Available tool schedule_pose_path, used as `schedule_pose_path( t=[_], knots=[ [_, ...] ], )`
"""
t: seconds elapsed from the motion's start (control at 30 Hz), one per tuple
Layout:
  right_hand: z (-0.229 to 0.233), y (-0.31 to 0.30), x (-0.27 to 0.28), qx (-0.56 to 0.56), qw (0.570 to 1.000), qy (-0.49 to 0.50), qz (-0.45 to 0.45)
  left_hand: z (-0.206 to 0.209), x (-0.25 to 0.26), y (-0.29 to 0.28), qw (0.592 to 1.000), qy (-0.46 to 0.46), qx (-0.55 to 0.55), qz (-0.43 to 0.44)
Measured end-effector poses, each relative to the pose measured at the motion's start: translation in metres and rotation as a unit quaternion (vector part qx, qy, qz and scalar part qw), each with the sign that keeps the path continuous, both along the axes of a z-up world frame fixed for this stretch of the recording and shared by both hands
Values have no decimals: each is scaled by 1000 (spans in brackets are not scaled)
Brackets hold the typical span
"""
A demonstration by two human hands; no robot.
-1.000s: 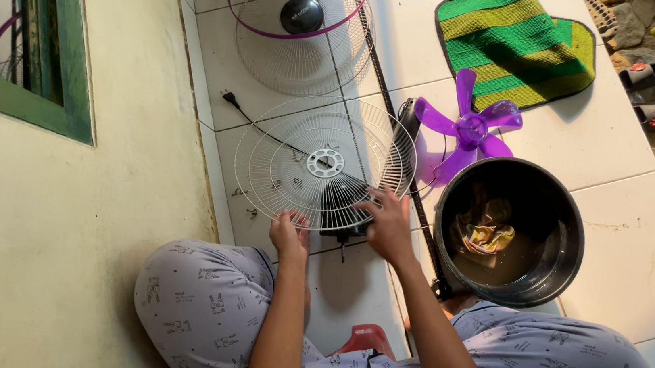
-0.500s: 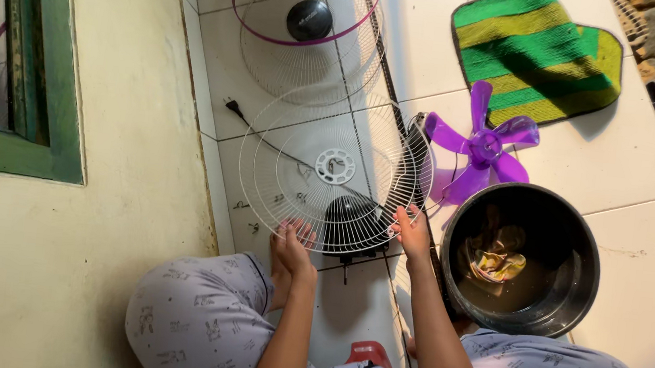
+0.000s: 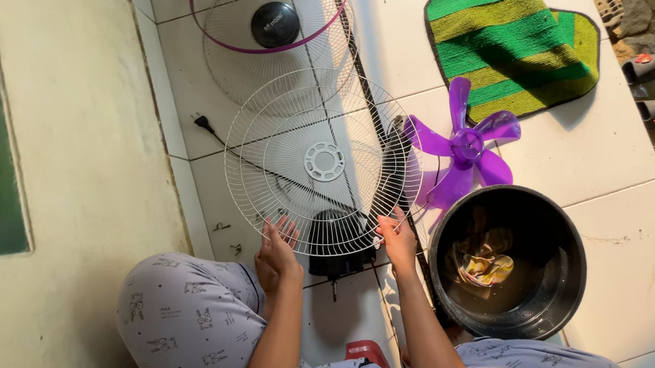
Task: The person sits on a tiled floor and assembles an electric fan. They attach the purple fan blades to the motor shaft, secure them with a nut, and then place the front wire cage over the blades.
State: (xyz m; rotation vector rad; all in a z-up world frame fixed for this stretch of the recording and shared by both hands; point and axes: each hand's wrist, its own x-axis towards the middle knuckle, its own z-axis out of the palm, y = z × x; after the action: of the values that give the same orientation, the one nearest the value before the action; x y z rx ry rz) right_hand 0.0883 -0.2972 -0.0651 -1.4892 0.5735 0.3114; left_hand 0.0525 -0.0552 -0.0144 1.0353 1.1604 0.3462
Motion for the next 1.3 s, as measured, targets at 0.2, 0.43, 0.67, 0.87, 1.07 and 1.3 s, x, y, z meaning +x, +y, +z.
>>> schedule_pose_path(
  t=[0.2, 0.43, 0.67, 0.87, 1.07, 1.3],
  knots=[
    [13, 6, 16, 30, 999, 4, 18, -27, 14, 16, 970, 171, 158, -67],
    [24, 20, 32, -73, 994, 55, 53, -48, 23, 26, 965, 188, 178, -52],
    [14, 35, 40, -72, 997, 38, 1, -54, 30, 11, 923, 224, 305, -72],
    [11, 37, 51, -100, 994, 48, 9, -1, 55, -12, 813, 260, 474, -215],
    [11, 41, 64, -136, 990, 34, 17, 19, 77, -17, 785, 242, 493, -289],
    [3, 46, 68, -124, 991, 41, -34, 10, 85, -22, 703, 257, 438, -497]
  ],
)
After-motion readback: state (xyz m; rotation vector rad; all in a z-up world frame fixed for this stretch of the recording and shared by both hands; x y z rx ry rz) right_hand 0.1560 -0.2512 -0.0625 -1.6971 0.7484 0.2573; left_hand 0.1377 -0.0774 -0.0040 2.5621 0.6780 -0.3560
